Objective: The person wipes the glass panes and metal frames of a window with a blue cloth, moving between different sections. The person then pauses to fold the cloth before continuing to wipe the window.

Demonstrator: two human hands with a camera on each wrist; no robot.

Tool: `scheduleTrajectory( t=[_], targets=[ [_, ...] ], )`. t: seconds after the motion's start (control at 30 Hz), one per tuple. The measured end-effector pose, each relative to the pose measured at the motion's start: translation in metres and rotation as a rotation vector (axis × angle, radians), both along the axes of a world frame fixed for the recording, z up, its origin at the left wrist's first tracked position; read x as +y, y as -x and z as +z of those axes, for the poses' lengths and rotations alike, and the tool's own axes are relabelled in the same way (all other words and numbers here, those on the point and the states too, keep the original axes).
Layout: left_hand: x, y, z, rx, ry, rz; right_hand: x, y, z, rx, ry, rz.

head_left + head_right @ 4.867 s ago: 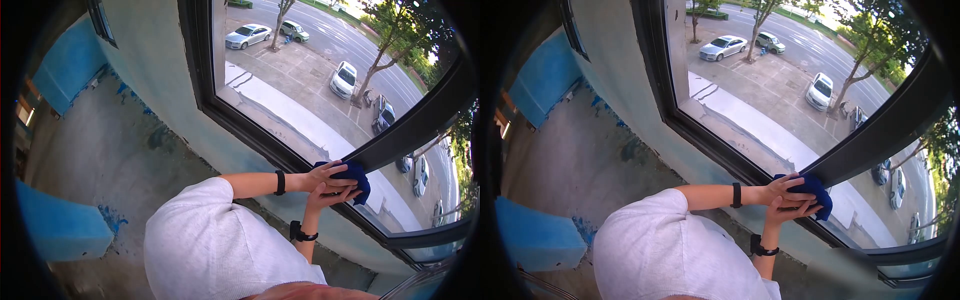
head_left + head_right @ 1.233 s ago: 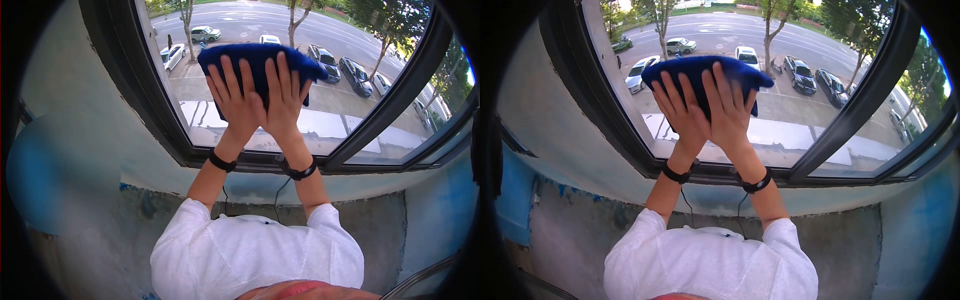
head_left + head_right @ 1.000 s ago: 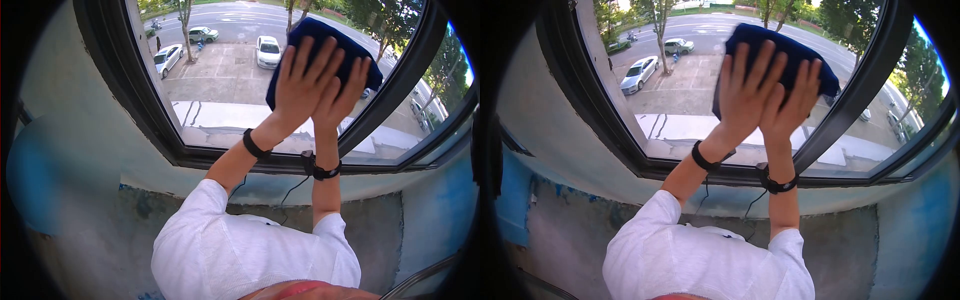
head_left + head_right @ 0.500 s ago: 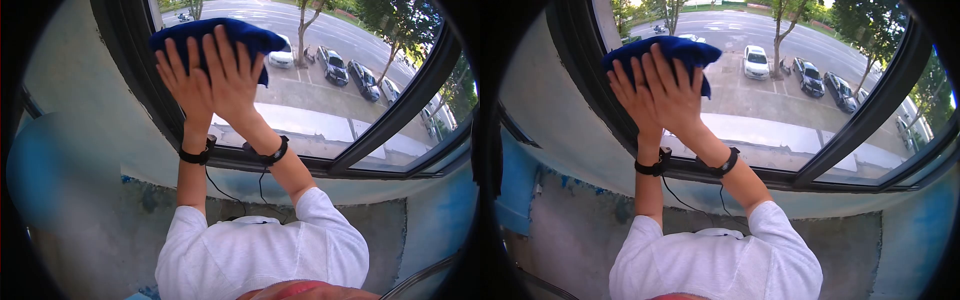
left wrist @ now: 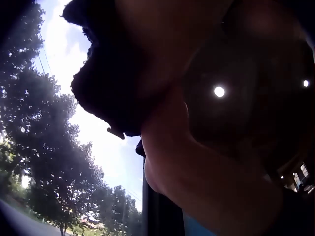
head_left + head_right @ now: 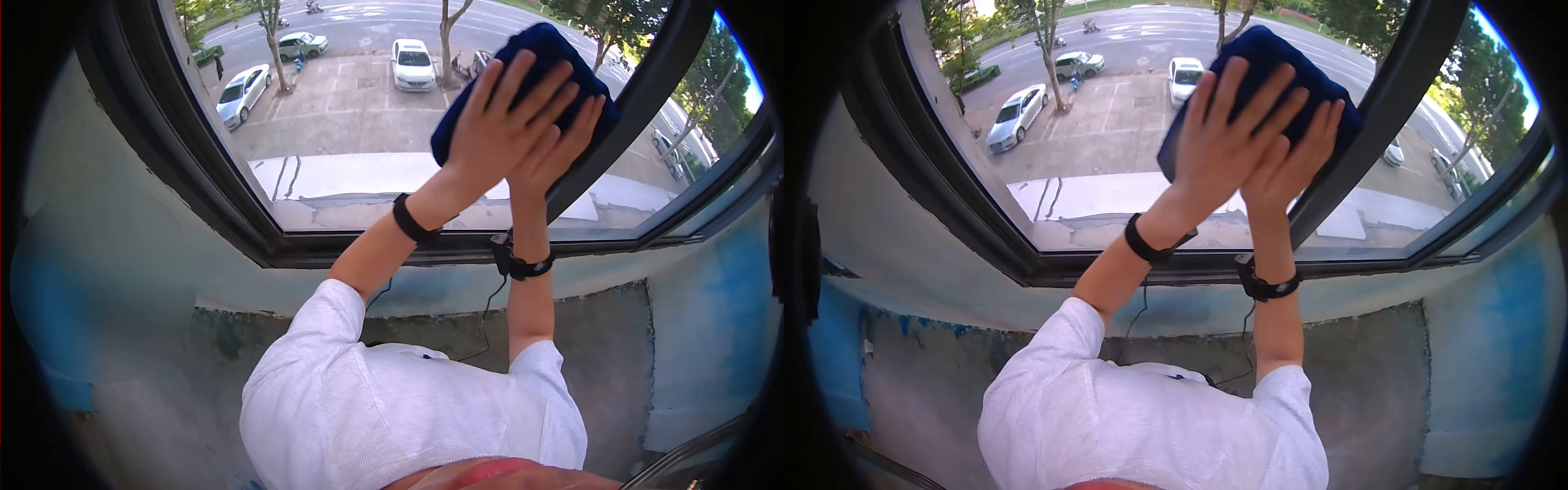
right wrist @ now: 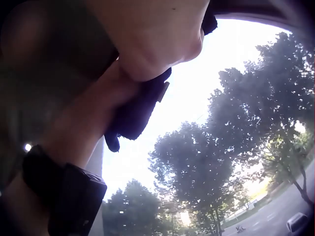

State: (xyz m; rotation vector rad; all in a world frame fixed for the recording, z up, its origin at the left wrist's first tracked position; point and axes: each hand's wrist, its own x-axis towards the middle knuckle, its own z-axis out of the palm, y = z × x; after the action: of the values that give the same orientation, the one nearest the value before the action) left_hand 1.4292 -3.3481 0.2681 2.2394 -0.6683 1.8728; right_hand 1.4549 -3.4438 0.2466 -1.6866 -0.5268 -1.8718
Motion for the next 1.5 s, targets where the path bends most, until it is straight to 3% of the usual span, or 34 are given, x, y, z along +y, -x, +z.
scheduleTrajectory(
  t=[0.07,0.17,0.33,0.4,0.43,0.5,0.57,0.67,0.73,0.83,0.97,1.03,1.07,1.17,1.27,1.43,1.5],
  targets=[
    [-0.009,-0.004,-0.015,-0.049,0.056,0.032,-0.01,0.004,-0.006,0.046,0.053,0.084],
    [0.026,0.001,-0.037,-0.019,0.064,0.012,0.022,0.007,-0.022,0.024,0.029,0.085],
    [0.151,0.034,-0.088,-0.036,0.169,0.248,0.145,0.035,-0.068,0.142,0.118,0.174],
    [0.211,0.051,-0.121,0.005,0.245,0.313,0.203,0.047,-0.096,0.164,0.249,0.103],
    [0.233,0.061,-0.134,0.019,0.292,0.354,0.228,0.051,-0.107,0.133,0.341,0.161],
    [0.261,0.077,-0.156,0.036,0.337,0.402,0.26,0.06,-0.123,0.104,0.43,0.227],
    [0.275,0.083,-0.167,0.116,0.233,0.567,0.272,0.068,-0.132,0.119,0.408,0.31],
    [0.235,0.077,-0.136,0.109,0.342,0.439,0.237,0.068,-0.112,0.197,0.451,0.458],
    [0.202,0.054,-0.129,0.032,0.282,0.479,0.198,0.057,-0.103,0.194,0.413,0.366],
    [0.13,0.025,-0.129,-0.009,0.208,0.386,0.124,0.036,-0.109,0.223,0.242,0.315],
    [0.019,0.007,-0.148,0.133,-0.075,0.16,0.014,0.022,-0.136,0.237,0.023,0.244],
    [-0.006,0.008,-0.147,0.104,-0.309,0.227,-0.017,0.024,-0.153,0.285,-0.026,0.265],
    [-0.007,0.008,-0.151,0.1,-0.276,0.202,-0.019,0.022,-0.163,0.301,-0.003,0.314],
    [0.028,0.014,-0.15,0.128,-0.338,0.214,0.024,0.029,-0.162,0.261,-0.146,0.315],
    [0.092,0.03,-0.168,0.15,-0.188,0.194,0.094,0.033,-0.186,0.191,-0.127,0.344],
    [0.239,0.063,-0.246,0.158,0.027,0.358,0.233,0.069,-0.239,0.315,0.171,0.436],
    [0.265,0.091,-0.243,0.225,0.109,0.497,0.26,0.084,-0.233,0.36,0.369,0.522]
  ],
)
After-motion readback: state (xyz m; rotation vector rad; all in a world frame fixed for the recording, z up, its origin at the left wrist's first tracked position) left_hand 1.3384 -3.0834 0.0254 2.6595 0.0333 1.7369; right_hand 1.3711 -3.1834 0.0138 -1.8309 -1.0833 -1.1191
